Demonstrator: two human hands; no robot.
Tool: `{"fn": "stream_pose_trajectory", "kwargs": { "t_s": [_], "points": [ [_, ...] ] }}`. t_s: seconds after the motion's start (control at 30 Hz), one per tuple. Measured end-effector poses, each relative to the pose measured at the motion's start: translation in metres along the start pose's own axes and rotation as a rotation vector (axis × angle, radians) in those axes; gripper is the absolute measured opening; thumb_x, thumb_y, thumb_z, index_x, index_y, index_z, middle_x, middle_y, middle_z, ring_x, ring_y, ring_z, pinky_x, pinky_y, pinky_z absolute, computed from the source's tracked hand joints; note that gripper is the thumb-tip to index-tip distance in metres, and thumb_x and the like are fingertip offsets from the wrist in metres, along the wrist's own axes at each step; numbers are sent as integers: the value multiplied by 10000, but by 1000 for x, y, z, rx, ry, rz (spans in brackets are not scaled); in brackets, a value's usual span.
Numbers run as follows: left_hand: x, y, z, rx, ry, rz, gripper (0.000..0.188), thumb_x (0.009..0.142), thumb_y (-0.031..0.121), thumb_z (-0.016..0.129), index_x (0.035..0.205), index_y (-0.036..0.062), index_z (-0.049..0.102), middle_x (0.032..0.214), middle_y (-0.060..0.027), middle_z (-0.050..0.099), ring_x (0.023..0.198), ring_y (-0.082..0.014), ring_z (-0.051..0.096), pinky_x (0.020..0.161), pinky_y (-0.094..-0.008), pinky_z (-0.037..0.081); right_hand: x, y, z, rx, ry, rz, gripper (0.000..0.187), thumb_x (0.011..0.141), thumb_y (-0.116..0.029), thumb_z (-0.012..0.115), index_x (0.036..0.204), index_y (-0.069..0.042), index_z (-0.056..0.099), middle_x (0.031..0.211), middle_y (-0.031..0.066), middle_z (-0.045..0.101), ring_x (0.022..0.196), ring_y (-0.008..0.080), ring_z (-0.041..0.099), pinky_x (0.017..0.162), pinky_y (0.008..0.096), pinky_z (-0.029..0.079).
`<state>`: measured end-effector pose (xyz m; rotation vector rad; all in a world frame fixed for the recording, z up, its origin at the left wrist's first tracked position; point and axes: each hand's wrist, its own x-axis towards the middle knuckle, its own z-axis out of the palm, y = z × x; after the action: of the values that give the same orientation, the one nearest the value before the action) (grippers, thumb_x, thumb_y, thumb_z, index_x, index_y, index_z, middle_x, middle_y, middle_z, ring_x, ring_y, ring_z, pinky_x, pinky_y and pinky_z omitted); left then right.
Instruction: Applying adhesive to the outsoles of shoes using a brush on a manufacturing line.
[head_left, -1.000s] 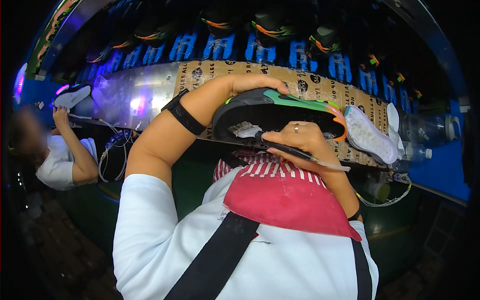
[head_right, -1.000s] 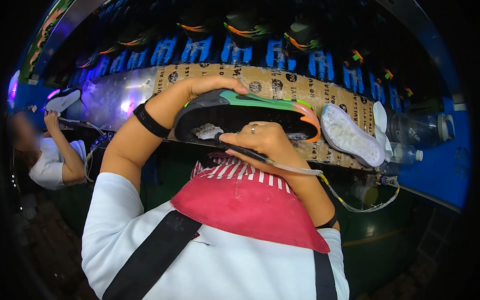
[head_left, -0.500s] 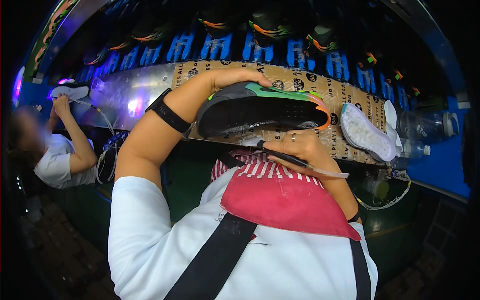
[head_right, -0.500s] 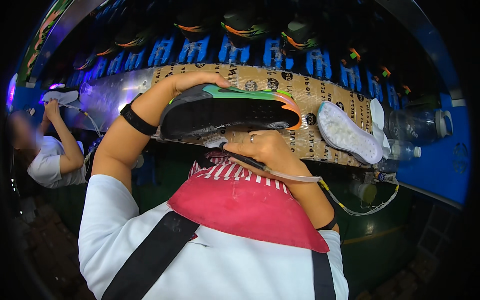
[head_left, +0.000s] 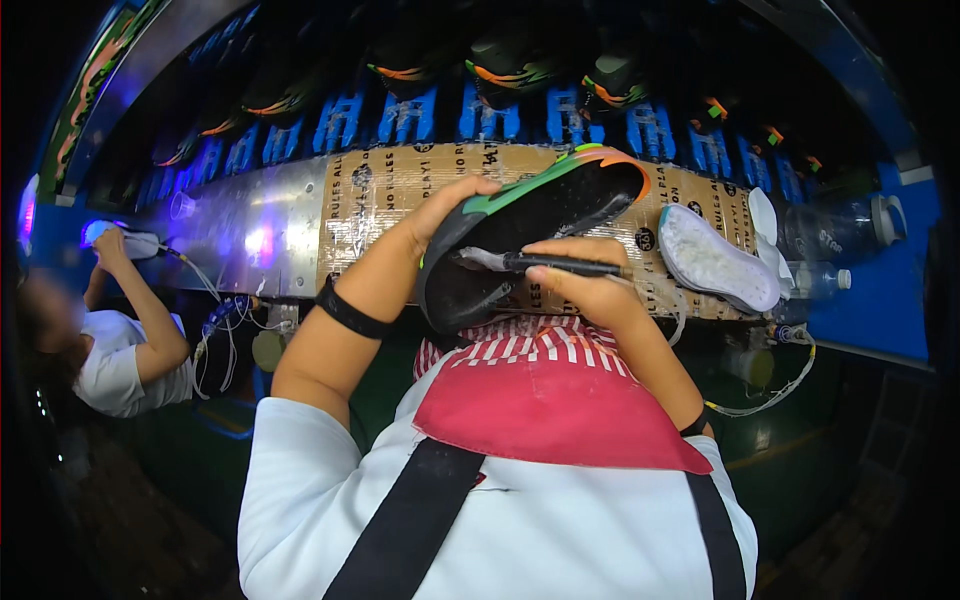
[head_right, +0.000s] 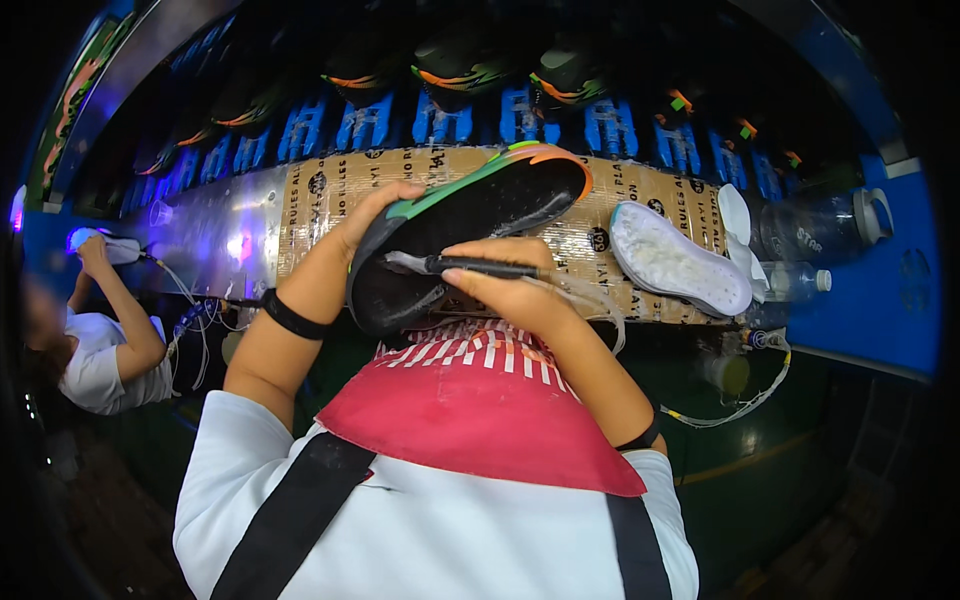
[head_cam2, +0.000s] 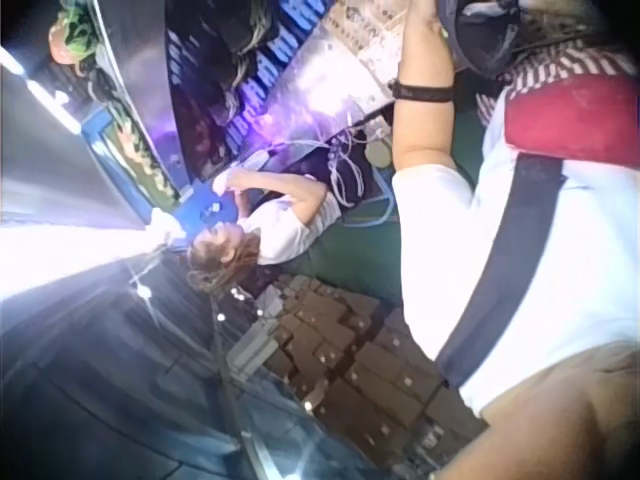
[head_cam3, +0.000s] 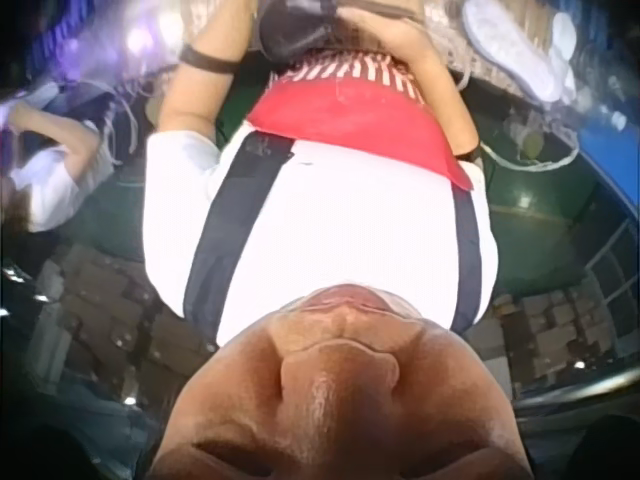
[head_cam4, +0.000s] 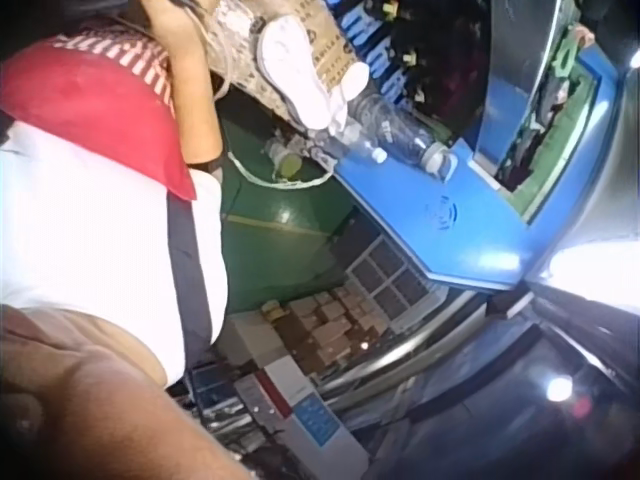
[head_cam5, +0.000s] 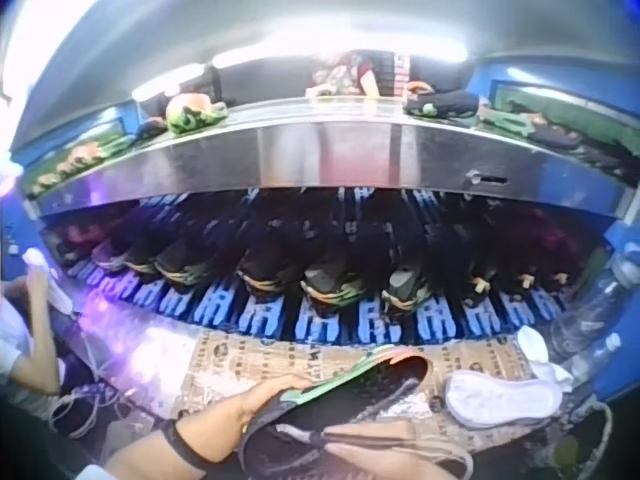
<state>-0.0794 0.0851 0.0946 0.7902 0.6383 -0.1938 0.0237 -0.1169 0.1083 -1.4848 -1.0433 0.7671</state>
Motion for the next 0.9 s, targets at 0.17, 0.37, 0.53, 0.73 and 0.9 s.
{"fn": "stream_pose_trajectory", "kwargs": {
  "t_s": [0.17,0.37,0.53,0.73,0.9],
  "points": [
    [4,-18,-6,-19,-78,43,427,829,361,527,1042,4,625,905,-146,677,723,-218,665,673,-328,554,2,20,-8,146,130,26,196,759,-85,720,931,8,700,788,85,682,675,114,624,634,232,489],
    [3,-30,-7,-200,-115,85,450,863,334,441,1088,-20,603,956,-178,675,799,-243,681,709,-340,570,10,31,-24,106,446,62,201,770,-80,714,943,19,695,793,66,675,681,98,604,625,217,471],
    [1,-37,-5,-340,-89,196,528,897,376,336,1200,-2,545,1045,-189,650,875,-292,667,769,-415,565,2,25,-9,-130,256,-136,243,757,-141,734,979,-46,700,780,113,681,685,181,637,653,286,494],
    [-20,-60,9,-532,-44,386,778,904,611,195,1384,17,341,1279,-257,485,1069,-389,576,868,-479,524,-2,10,-19,72,400,-109,226,792,-75,701,1009,-14,690,810,74,685,654,75,594,556,214,466],
    [-51,-84,23,-521,-239,385,799,887,663,226,1371,43,368,1300,-215,476,1129,-386,534,873,-528,505,-5,15,-42,268,549,-35,260,810,-67,688,1055,16,663,811,34,670,668,50,578,594,175,453]
  ]
}}
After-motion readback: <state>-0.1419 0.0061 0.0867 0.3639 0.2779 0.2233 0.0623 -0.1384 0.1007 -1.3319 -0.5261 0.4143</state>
